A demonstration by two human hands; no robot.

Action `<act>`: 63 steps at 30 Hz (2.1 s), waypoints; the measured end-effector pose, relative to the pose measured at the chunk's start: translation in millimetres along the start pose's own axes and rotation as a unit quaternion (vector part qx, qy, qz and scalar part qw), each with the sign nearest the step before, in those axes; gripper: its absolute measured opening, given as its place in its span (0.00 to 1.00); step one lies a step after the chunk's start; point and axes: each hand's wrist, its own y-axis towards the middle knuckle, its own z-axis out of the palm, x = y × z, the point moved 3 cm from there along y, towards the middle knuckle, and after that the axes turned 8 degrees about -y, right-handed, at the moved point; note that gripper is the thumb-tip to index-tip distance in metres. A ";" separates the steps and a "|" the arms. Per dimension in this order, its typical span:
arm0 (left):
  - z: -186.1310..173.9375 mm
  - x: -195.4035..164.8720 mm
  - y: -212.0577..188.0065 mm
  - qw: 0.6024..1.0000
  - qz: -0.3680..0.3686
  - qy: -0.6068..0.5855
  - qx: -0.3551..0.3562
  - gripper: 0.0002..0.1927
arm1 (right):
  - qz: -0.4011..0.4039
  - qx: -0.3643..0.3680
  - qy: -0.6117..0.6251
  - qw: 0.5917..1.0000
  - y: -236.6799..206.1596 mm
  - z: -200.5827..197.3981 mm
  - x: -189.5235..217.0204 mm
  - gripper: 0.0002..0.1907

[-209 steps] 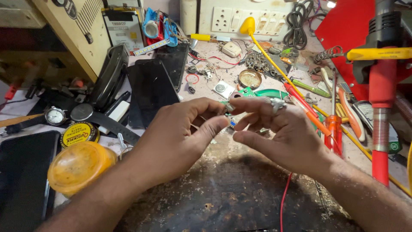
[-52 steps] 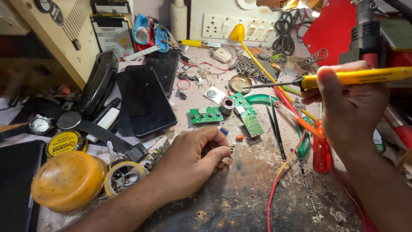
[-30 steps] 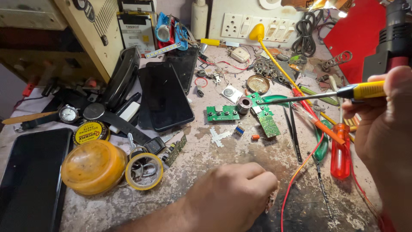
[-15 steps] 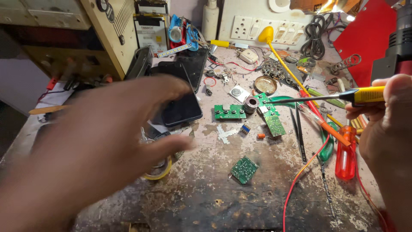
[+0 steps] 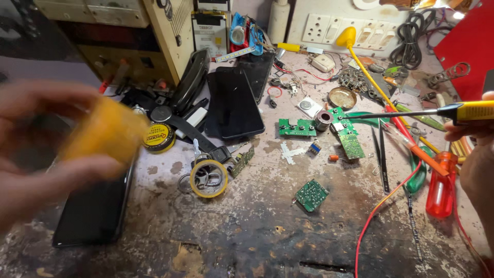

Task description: The person holds a small blue electronic component and touches it with multimeter probe leads to test it, then sets it down and picks up a green circuit board. They use a screwdriver to work on the circuit board, prying and pressing at its components while holding the board in one hand.

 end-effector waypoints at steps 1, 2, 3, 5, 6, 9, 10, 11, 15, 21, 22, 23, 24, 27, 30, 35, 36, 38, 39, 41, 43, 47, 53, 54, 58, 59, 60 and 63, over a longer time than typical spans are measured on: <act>-7.2 2.4 2.9 0.999 0.003 -0.025 -0.025 0.45 | -0.001 0.000 -0.004 1.000 -0.7 -1.7 -7.0 0.23; -12.6 4.7 4.3 0.997 0.007 -0.051 -0.050 0.46 | -0.001 -0.001 -0.008 1.000 -0.9 -2.3 -11.0 0.23; -11.8 6.2 4.2 0.994 0.010 -0.099 -0.049 0.44 | -0.007 -0.003 -0.021 1.000 -2.4 -2.0 -12.2 0.23; -2.9 7.2 2.7 0.980 0.016 -0.193 -0.049 0.38 | -0.008 -0.007 -0.043 0.999 -3.5 1.8 -7.1 0.23; 3.0 8.0 1.7 0.960 -0.001 -0.277 -0.047 0.37 | -0.004 -0.008 -0.052 0.999 -3.4 4.4 -0.4 0.23; 27.5 5.6 1.4 0.867 -0.047 -0.495 -0.039 0.36 | 0.006 -0.005 -0.029 1.000 -1.6 18.7 31.5 0.21; 35.6 3.5 1.3 0.832 -0.058 -0.551 -0.035 0.36 | 0.007 -0.007 -0.012 1.000 -1.7 23.0 46.7 0.21; 43.4 1.5 2.1 0.792 -0.069 -0.606 -0.029 0.36 | 0.007 -0.009 0.004 1.000 -1.8 27.6 62.9 0.21; 68.9 -6.8 12.8 0.755 -0.073 -0.651 -0.023 0.31 | -0.002 -0.035 0.049 0.998 -18.7 42.1 131.0 0.21; 117.0 -38.5 53.4 0.741 -0.133 -0.656 -0.051 0.24 | -0.047 -0.067 0.094 0.992 -14.1 62.8 197.4 0.19; 129.1 -48.8 62.2 0.787 -0.143 -0.597 -0.061 0.25 | -0.057 -0.064 0.093 0.992 -13.8 64.6 203.5 0.19; 139.7 -59.3 66.7 0.828 -0.153 -0.535 -0.072 0.27 | -0.066 -0.062 0.091 0.992 -13.6 65.9 208.0 0.19; 145.5 -74.4 64.8 0.878 -0.066 -0.468 -0.076 0.28 | -0.069 -0.061 0.086 0.992 -13.6 67.0 211.2 0.19; 158.5 -115.4 33.9 0.962 0.199 -0.171 -0.082 0.34 | -0.076 -0.056 0.084 0.992 -14.7 69.3 215.4 0.18; 176.9 -140.1 2.5 0.935 0.352 -0.050 -0.018 0.38 | -0.088 -0.044 0.075 0.992 -16.0 70.7 216.9 0.18; 189.8 -148.7 4.0 0.935 0.348 -0.069 0.013 0.38 | -0.097 -0.041 0.064 0.992 -15.5 74.1 215.2 0.20; 189.9 -148.7 9.2 0.940 0.331 -0.075 0.012 0.38 | -0.099 -0.044 0.064 0.992 -14.9 74.6 214.6 0.20; 189.0 -148.0 17.3 0.955 0.282 -0.092 0.020 0.38 | -0.099 -0.043 0.068 0.992 -14.7 75.2 213.3 0.20; 188.6 -147.5 21.5 0.963 0.250 -0.101 0.027 0.37 | -0.100 -0.040 0.072 0.992 -14.6 75.0 212.7 0.20; 185.8 -146.8 29.2 0.971 0.211 -0.103 0.034 0.37 | -0.097 -0.045 0.077 0.991 -14.1 72.9 212.1 0.19; 179.7 -145.3 41.7 0.975 0.200 -0.089 0.033 0.37 | -0.093 -0.065 0.080 0.990 -13.4 69.4 211.9 0.18; 163.8 -137.0 105.2 0.983 0.182 -0.025 0.009 0.42 | -0.094 -0.099 0.068 0.988 -11.0 63.0 212.6 0.16; 184.9 -128.6 217.6 0.977 0.174 0.041 0.116 0.45 | -0.155 -0.161 0.017 0.975 -7.5 51.4 215.3 0.19; 198.3 -125.6 227.7 0.974 0.172 0.062 0.134 0.44 | -0.170 -0.159 0.003 0.972 -8.6 49.4 216.8 0.19; 246.8 -108.2 253.1 0.959 0.168 0.143 0.178 0.40 | -0.174 -0.167 -0.012 0.971 -10.0 47.0 217.8 0.19; 253.5 -106.0 255.9 0.955 0.169 0.161 0.184 0.39 | -0.170 -0.167 -0.014 0.971 -10.6 47.3 217.9 0.19; 253.6 -108.7 255.8 0.952 0.210 0.170 0.145 0.44 | -0.165 -0.164 -0.018 0.972 -10.9 47.6 218.7 0.19; 233.1 -131.2 236.6 0.941 0.306 0.141 0.041 0.48 | -0.158 -0.159 -0.016 0.975 -13.1 51.7 220.4 0.18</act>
